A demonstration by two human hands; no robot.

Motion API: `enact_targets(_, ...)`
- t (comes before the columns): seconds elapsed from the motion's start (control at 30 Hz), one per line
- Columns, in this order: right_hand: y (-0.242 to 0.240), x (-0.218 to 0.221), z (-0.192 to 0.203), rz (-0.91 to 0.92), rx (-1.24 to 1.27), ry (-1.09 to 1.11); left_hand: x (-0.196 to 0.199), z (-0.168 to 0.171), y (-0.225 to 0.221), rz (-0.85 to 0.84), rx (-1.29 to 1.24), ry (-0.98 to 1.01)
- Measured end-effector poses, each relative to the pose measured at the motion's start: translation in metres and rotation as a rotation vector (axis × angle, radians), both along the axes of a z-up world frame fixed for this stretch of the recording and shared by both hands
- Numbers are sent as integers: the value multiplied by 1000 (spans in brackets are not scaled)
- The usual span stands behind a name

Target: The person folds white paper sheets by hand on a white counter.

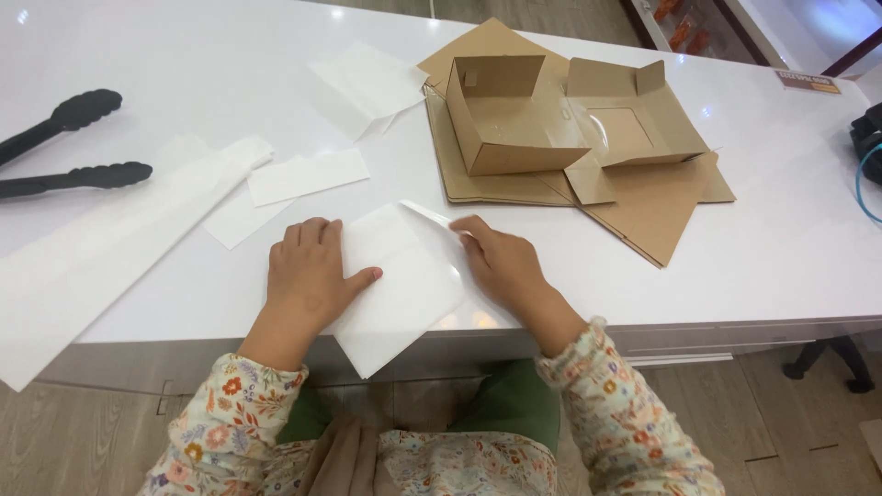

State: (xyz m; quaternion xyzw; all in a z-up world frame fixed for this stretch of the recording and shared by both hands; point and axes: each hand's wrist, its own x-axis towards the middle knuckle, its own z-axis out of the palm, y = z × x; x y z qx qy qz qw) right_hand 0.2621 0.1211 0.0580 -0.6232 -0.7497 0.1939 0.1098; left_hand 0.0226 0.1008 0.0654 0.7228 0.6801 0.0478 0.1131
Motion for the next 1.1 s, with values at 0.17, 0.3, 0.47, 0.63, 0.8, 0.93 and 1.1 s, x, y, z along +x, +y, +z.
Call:
enact_targets(0.17, -30, 48, -7, -279, -3, 143, 1, 23, 17, 42, -97, -22)
enact_targets(0.3, -31, 61, -19, -375, 71, 316, 10, 29, 30, 2, -100, -79)
enact_targets(0.47, -33, 57, -11, -402, 78, 390, -14, 12, 104, 154, -24, -447)
enact_targets(0.63, -29, 59, -9, -447, 92, 535, -37, -49, 235, 480, 260, -1034)
enact_targets(0.8, -26, 62, -11, -478, 85, 615, -15, -84, 283, 696, 397, -794)
enact_targets(0.93, -25, 66, -17, -464, 102, 621, 16, -22, 224, 629, 374, -571)
enact_targets(1.1, -23, 67, -21, -465, 109, 635, 12, -49, 228, 129, 159, -139)
